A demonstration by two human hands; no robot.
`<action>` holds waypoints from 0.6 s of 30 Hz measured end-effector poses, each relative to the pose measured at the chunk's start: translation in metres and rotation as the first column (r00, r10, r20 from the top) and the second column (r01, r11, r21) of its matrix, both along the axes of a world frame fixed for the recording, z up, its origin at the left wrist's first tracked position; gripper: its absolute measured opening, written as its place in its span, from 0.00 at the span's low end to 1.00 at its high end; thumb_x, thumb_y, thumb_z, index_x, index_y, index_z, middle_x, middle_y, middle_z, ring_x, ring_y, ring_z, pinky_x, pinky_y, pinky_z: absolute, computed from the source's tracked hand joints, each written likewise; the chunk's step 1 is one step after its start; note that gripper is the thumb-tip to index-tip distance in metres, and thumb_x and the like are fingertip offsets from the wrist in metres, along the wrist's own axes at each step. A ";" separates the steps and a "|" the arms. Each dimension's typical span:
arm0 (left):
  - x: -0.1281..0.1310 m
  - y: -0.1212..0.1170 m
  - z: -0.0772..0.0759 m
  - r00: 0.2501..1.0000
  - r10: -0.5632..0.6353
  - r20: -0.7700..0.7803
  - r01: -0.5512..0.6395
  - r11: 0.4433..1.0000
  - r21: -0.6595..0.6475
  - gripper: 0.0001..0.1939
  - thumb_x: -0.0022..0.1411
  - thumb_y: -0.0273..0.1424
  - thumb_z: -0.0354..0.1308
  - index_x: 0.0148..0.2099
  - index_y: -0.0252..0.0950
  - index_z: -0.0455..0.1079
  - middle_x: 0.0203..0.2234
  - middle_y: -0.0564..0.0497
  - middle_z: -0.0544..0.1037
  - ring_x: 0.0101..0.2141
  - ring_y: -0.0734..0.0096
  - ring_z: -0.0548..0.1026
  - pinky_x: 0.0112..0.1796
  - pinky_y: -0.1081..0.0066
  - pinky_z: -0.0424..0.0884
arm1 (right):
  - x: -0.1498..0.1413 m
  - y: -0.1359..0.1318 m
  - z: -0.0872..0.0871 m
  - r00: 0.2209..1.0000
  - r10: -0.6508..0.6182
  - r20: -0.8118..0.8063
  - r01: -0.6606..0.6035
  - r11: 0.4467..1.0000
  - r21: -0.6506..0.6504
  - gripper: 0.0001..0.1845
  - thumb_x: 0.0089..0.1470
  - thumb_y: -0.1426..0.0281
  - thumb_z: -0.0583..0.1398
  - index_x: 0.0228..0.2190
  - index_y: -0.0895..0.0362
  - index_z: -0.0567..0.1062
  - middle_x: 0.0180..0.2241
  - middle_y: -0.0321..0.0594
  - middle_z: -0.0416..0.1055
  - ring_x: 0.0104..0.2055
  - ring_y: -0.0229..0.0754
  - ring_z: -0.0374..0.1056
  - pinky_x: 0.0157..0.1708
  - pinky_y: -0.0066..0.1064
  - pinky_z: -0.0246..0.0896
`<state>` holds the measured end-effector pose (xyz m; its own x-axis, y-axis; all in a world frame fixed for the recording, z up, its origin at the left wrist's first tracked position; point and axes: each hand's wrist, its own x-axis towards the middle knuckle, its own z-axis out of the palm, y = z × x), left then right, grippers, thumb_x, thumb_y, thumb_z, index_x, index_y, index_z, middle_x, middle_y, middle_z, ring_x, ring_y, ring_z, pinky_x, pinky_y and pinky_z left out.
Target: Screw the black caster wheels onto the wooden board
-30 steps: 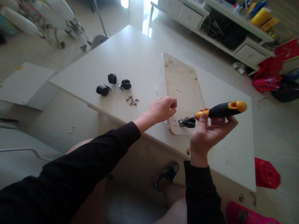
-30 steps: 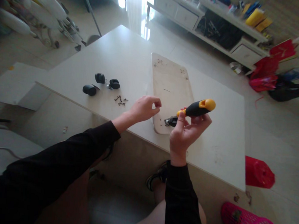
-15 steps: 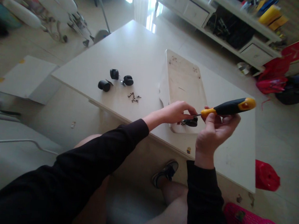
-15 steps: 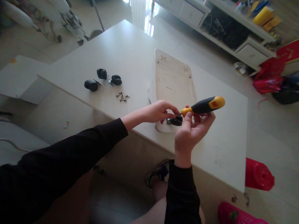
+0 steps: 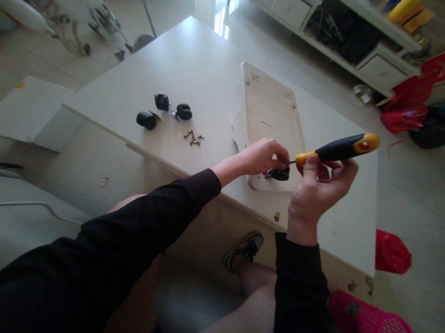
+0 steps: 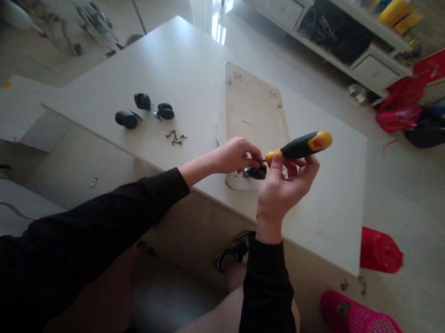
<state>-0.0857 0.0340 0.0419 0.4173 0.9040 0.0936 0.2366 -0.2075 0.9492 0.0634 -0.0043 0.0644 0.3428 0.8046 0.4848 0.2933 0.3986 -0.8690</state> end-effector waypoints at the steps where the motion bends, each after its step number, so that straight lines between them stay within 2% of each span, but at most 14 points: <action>1: 0.000 0.000 0.000 1.000 0.008 -0.007 -0.008 1.000 0.008 0.09 0.65 0.25 0.65 0.45 0.33 0.85 0.27 0.50 0.82 0.23 0.77 0.76 0.31 0.74 0.74 | 0.000 0.000 -0.001 1.000 0.006 0.006 -0.006 1.000 0.007 0.20 0.54 0.65 0.67 0.45 0.50 0.66 0.39 0.31 0.68 0.37 0.36 0.76 0.38 0.36 0.80; 5: 0.001 0.001 0.000 0.999 0.033 -0.031 -0.032 0.999 0.036 0.08 0.64 0.24 0.67 0.43 0.34 0.86 0.27 0.50 0.84 0.27 0.74 0.79 0.36 0.72 0.75 | 0.001 0.001 -0.004 0.999 0.013 0.034 -0.013 1.000 0.024 0.18 0.57 0.65 0.66 0.46 0.49 0.65 0.40 0.31 0.68 0.38 0.36 0.76 0.41 0.37 0.80; 8: 0.001 0.002 0.001 0.999 0.039 -0.037 -0.036 0.997 0.065 0.07 0.63 0.23 0.68 0.42 0.35 0.87 0.29 0.49 0.85 0.29 0.73 0.80 0.39 0.71 0.75 | 0.000 0.001 -0.004 1.000 0.023 0.012 -0.023 1.000 0.016 0.22 0.57 0.64 0.67 0.49 0.48 0.64 0.41 0.31 0.70 0.38 0.36 0.76 0.40 0.37 0.80; 13: -0.001 0.003 0.000 0.997 0.026 -0.079 -0.019 0.996 0.086 0.08 0.63 0.24 0.68 0.43 0.37 0.87 0.29 0.49 0.85 0.31 0.72 0.80 0.40 0.70 0.75 | 0.002 0.003 -0.004 0.999 -0.045 -0.004 0.045 0.998 0.034 0.30 0.48 0.63 0.75 0.44 0.49 0.63 0.39 0.29 0.70 0.37 0.36 0.75 0.37 0.35 0.80; 18: -0.005 0.001 0.000 0.998 -0.007 -0.063 0.013 0.996 0.089 0.08 0.66 0.28 0.67 0.46 0.36 0.86 0.31 0.49 0.85 0.28 0.74 0.78 0.37 0.72 0.74 | 0.007 0.007 -0.005 0.999 -0.026 -0.024 0.026 1.000 0.004 0.32 0.49 0.63 0.73 0.48 0.49 0.63 0.34 0.26 0.71 0.33 0.37 0.76 0.36 0.37 0.80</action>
